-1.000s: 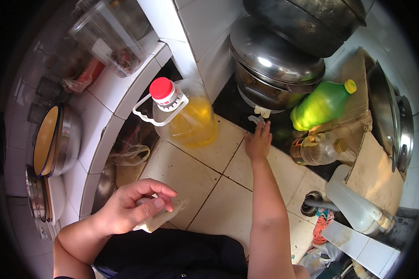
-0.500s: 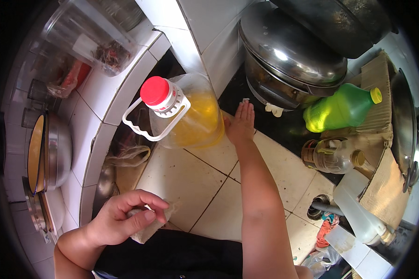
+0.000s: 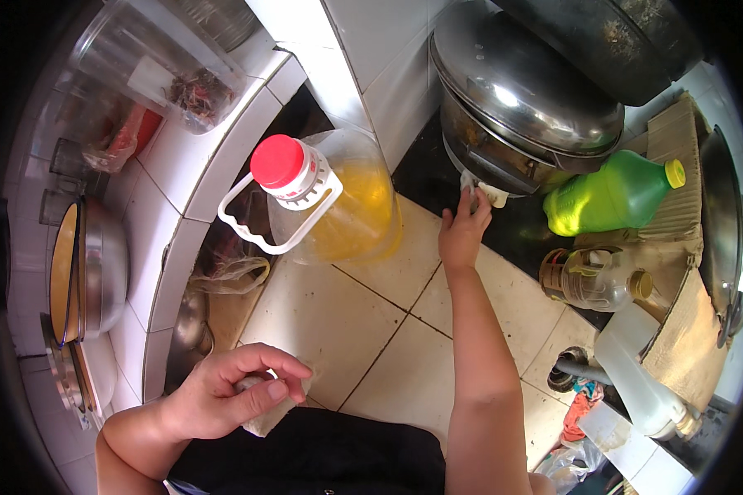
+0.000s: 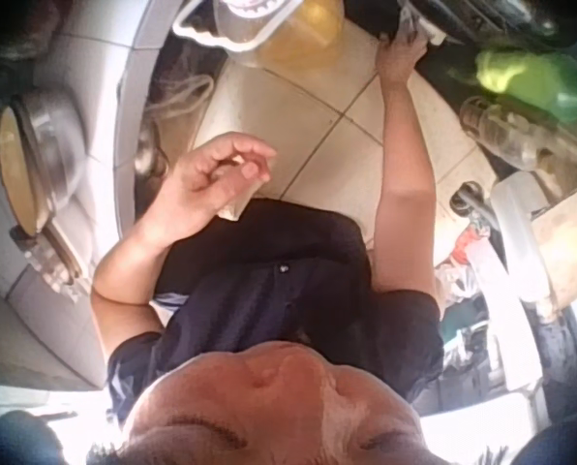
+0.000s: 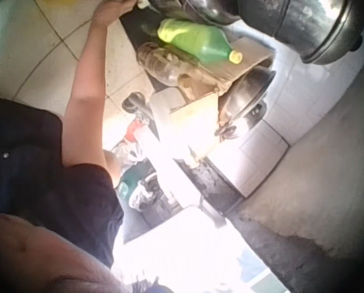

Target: The person cleans a cluttered kitchen area by wiping a tiled shelf and the floor with a white cloth. They move several large plastic bottles of oil and a cardboard box to access the floor, then wipe the floor tiles and a drain pipe. The person rinses the cloth at the sink and continues wiping the floor area.

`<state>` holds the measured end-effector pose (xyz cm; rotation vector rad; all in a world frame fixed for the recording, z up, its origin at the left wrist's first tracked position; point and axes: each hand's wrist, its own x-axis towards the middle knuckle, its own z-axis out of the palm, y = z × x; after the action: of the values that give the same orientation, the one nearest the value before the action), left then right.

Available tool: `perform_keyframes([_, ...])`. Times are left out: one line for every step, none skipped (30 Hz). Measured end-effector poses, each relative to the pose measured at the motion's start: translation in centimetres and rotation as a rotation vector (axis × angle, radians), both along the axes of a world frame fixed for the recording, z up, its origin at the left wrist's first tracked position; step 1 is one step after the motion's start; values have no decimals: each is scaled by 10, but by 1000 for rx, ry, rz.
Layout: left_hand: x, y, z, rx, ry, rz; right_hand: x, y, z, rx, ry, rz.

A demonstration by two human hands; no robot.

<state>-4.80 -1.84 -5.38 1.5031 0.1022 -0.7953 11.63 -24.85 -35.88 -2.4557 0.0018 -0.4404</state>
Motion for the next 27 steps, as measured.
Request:
perform_keyframes([0,0,-1,-2,-1,-3,-4,0,-3,-108,47,-33])
perform_keyframes([1,1,-1,-1,-6,-6,-6,0,-8,-179,86,14])
perform_keyframes([3,2,1,13,-2,-1,-10,0,-15,-249,124,61])
perform_keyframes([4,2,5,27,3,4,-13,1,-20,-320,164,108])
perform_keyframes([5,3,6,41,13,8,-17,3,-22,-348,166,99])
perform_keyframes([6,4,7,37,12,19,-13,6,-24,-350,175,116])
perform_keyframes([6,5,7,34,12,31,-4,10,-26,-352,184,134])
perform_keyframes([5,6,6,25,15,41,2,12,-27,-358,198,150])
perform_keyframes([5,6,5,14,32,39,13,14,-28,-364,205,173])
perform_keyframes([6,6,5,3,48,37,24,17,-30,-370,212,197])
perform_keyframes([7,6,4,-6,64,35,35,21,-32,-373,218,221])
perform_keyframes([9,6,4,-3,85,39,46,23,-34,-364,221,226])
perform_keyframes([11,6,4,-1,105,43,57,24,-36,-356,224,230])
perform_keyframes([12,7,4,1,127,47,65,27,-35,-349,229,234])
perform_keyframes([13,8,3,-4,125,38,72,26,-33,-384,225,250])
perform_keyframes([14,9,2,-15,121,32,80,26,-30,-324,279,254])
perform_keyframes([15,8,1,-26,118,28,87,27,-23,-264,334,258])
perform_keyframes([13,8,3,-26,113,39,96,34,-18,-194,384,278])
perform_keyframes([11,6,5,-5,116,52,107,39,-16,-166,405,312])
perform_keyframes([11,6,4,10,120,58,119,39,-18,-144,429,337])
perform_keyframes([11,6,2,19,129,55,125,36,-20,-126,459,354])
perform_keyframes([12,6,1,13,129,49,129,33,-23,-107,475,380])
perform_keyframes([14,6,0,8,126,46,132,32,-21,-89,487,409])
perform_keyframes([15,5,0,3,122,45,133,32,-19,-70,498,440])
perform_keyframes([16,5,0,1,112,40,128,31,-18,-158,504,476])
perform_keyframes([19,5,-2,-6,100,26,125,28,-13,-171,510,517])
perform_keyframes([22,4,-4,-13,88,13,123,24,-9,-183,516,558])
